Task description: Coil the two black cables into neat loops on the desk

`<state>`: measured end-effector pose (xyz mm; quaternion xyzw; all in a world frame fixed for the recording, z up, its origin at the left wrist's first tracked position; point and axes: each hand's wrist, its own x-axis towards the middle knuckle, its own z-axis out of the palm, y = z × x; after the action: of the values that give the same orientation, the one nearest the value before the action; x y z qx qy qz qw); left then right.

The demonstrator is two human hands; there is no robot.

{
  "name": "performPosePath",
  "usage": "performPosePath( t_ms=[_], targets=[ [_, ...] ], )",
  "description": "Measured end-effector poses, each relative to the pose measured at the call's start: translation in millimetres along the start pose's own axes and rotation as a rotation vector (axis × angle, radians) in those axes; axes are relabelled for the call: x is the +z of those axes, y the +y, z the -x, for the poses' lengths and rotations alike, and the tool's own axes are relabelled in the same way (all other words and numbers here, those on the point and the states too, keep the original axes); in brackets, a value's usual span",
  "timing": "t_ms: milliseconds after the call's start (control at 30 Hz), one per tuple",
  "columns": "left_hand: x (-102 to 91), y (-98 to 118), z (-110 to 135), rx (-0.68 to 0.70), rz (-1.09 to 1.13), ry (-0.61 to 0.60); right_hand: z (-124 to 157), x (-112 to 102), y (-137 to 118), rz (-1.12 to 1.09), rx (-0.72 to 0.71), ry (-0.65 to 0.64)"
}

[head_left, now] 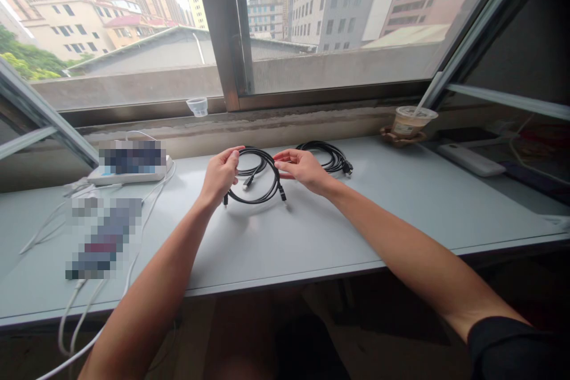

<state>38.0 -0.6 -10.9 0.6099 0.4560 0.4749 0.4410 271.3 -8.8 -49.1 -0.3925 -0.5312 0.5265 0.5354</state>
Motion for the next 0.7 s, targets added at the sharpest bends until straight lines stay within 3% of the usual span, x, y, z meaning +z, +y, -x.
performPosePath(
  t_ms=[100, 333, 467, 567, 633, 700],
  targets=[
    [1.2, 1.1, -0.2, -0.041, 0.089, 0.042, -0.5, 1.3, 3.8, 0.052, -0.025, -0.017],
    [0.5, 8.4, 3.7, -0.118, 0.073, -0.042, -1.9, -1.9, 5.6, 0.335, -0.198, -0.006],
    [5.9, 11.2, 7.5, -0.061, 0.002, -0.105, 2.5, 3.4, 1.6, 0.365, -0.247, 0.021],
    [7.4, 8.0, 6.8, -0.018, -0.048, -0.184, 7.0, 11.6, 5.0, 0.213, -0.171, -0.085],
    [7.1, 6.5, 7.5, 0.067, -0.195, -0.203, 10.1, 18.2, 9.7, 0.149, -0.106, -0.156],
    [7.2, 8.2, 11.6, 0.206, -0.479, -0.182, 12.8, 24.8, 13.3, 0.158, -0.081, -0.173]
  ],
)
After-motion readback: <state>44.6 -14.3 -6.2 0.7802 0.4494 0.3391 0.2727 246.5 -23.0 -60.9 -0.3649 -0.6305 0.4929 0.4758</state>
